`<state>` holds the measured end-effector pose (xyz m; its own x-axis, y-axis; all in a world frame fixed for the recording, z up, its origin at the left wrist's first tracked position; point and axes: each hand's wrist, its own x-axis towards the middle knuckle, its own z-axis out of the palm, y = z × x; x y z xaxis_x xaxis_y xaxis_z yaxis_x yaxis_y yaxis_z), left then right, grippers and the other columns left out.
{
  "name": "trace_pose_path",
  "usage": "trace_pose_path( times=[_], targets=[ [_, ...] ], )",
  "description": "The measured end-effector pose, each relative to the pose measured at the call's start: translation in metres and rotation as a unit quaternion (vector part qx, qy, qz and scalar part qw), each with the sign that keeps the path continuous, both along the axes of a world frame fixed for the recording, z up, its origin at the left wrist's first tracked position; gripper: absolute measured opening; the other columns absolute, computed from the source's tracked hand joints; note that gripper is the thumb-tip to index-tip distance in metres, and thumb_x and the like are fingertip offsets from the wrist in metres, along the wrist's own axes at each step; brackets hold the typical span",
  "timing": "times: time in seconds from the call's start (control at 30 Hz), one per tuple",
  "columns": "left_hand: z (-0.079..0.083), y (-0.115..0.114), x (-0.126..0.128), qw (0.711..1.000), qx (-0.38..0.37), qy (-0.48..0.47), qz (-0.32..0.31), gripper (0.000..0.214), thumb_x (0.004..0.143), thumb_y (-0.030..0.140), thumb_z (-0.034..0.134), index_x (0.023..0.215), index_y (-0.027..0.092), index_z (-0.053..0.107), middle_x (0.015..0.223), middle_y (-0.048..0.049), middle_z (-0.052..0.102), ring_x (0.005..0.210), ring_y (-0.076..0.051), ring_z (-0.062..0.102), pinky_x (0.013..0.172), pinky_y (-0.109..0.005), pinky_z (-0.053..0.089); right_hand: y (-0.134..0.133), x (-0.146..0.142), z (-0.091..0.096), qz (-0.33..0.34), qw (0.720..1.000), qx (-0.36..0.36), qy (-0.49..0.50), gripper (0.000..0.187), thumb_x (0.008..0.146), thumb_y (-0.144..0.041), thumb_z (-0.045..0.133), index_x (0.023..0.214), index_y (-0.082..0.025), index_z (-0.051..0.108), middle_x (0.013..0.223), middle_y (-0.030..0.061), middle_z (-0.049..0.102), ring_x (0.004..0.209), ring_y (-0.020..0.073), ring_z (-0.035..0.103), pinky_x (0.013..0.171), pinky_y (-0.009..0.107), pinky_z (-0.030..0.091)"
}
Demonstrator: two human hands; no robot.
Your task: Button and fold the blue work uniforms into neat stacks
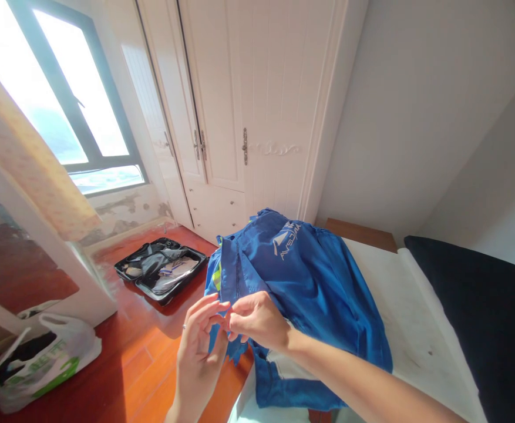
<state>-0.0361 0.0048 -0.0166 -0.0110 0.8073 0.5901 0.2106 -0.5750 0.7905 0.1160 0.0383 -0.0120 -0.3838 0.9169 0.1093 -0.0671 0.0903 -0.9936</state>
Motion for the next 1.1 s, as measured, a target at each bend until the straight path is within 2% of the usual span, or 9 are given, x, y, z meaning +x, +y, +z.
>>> trace_pose_path(
  times=[0.17,0.33,0.53,0.7,0.93,1.1],
  targets=[
    [-0.003,0.007,-0.024,0.999,0.001,0.018,0.049,0.029,0.08,0.023,0.071,0.108,0.022,0.065,0.118,-0.0101,0.058,0.093,-0.02,0.068,0.076,-0.029,0.061,0.017,-0.021,0.0,0.08,0.993,-0.076,0.034,0.022,0.067,-0.032,0.061,0.072,-0.014,0.073,0.064,0.0023,0.069,0.062,0.0181,0.068,0.048,0.023,0.052],
    [0.0,0.013,-0.036,0.998,-0.017,0.002,0.058,0.032,0.079,0.022,0.072,0.11,0.022,0.063,0.117,-0.0104,0.06,0.093,-0.022,0.07,0.074,-0.03,0.062,0.027,-0.037,0.003,0.07,0.995,-0.059,0.026,0.017,0.066,-0.028,0.06,0.066,-0.016,0.072,0.061,0.0027,0.068,0.058,0.0171,0.066,0.05,0.024,0.052],
    [0.007,0.017,-0.027,0.997,-0.026,-0.037,0.059,0.037,0.08,0.021,0.071,0.115,0.021,0.058,0.114,-0.0113,0.061,0.094,-0.022,0.069,0.074,-0.032,0.061,0.033,-0.035,0.006,0.065,0.996,-0.052,0.025,0.018,0.072,-0.033,0.063,0.072,-0.02,0.075,0.07,0.0075,0.072,0.066,0.0227,0.069,0.055,0.029,0.053],
    [0.013,0.019,-0.019,0.998,0.003,-0.054,0.041,0.037,0.081,0.019,0.07,0.116,0.022,0.058,0.113,-0.0102,0.061,0.094,-0.021,0.067,0.076,-0.033,0.06,0.033,-0.023,0.012,0.102,0.992,-0.05,0.047,0.027,0.079,-0.041,0.06,0.078,-0.019,0.075,0.078,0.008,0.073,0.077,0.0235,0.071,0.053,0.025,0.051],
    [0.015,0.017,-0.014,0.998,-0.008,-0.06,0.026,0.04,0.082,0.018,0.069,0.119,0.022,0.055,0.108,-0.0103,0.062,0.094,-0.022,0.067,0.074,-0.032,0.059,0.035,-0.019,0.004,0.101,0.992,0.028,0.066,0.025,0.081,-0.035,0.06,0.077,-0.014,0.072,0.066,0.0021,0.069,0.06,0.0146,0.065,0.051,0.02,0.049],
    [0.013,0.014,-0.013,0.998,-0.009,-0.064,0.029,0.042,0.082,0.018,0.069,0.121,0.022,0.055,0.107,-0.0095,0.062,0.094,-0.021,0.068,0.075,-0.033,0.06,0.033,-0.02,-0.001,0.085,0.993,0.056,0.053,0.021,0.081,-0.031,0.059,0.076,-0.015,0.072,0.065,0.0006,0.069,0.057,0.0122,0.063,0.052,0.02,0.048]
  ],
)
